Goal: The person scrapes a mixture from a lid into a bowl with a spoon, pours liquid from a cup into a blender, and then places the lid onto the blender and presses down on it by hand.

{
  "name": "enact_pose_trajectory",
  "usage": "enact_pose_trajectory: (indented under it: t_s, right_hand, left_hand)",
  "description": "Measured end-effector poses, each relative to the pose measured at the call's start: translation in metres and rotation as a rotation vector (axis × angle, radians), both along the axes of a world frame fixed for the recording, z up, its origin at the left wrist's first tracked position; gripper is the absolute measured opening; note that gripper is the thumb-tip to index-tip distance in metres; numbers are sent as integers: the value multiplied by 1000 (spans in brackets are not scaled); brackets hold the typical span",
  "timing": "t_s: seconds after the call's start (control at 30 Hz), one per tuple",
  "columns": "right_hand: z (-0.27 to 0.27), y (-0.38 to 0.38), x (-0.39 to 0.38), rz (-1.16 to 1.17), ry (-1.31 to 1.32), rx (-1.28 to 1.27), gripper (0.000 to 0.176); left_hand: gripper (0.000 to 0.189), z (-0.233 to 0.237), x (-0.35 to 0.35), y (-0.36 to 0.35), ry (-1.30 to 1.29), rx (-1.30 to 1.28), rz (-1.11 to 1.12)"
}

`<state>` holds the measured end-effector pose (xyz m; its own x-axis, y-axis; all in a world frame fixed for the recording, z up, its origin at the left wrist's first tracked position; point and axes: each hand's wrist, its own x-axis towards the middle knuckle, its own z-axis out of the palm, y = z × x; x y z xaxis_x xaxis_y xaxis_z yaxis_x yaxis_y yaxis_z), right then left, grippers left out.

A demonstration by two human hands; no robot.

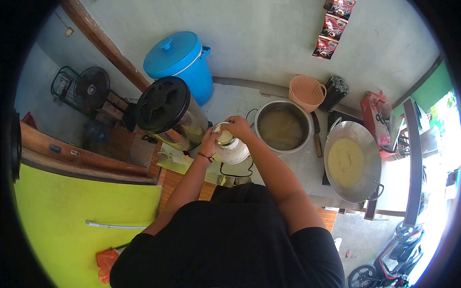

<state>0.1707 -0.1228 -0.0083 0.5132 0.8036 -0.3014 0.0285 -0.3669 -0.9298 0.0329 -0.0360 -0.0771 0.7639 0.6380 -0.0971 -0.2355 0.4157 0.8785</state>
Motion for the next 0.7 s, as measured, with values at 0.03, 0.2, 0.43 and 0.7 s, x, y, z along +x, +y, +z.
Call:
enact_pose_trajectory:
  t_s: [0.03,0.2,0.43,0.7]
  right_hand:
    - [-2,1,0,-1,-4,2,35]
    - [1,0,-1,-3,-3,-13,34]
    - [0,0,-1,-3,-5,-6,34]
    - [-6,2,0,-29,-10,22,39]
  left_hand:
    - [45,0,0,0,-3,0,3]
    - [45,-3,-1,2,3,14,-9]
    - [46,-5,0,3,-5,6,-9]
    - [46,4,-1,1,34,31,-6]
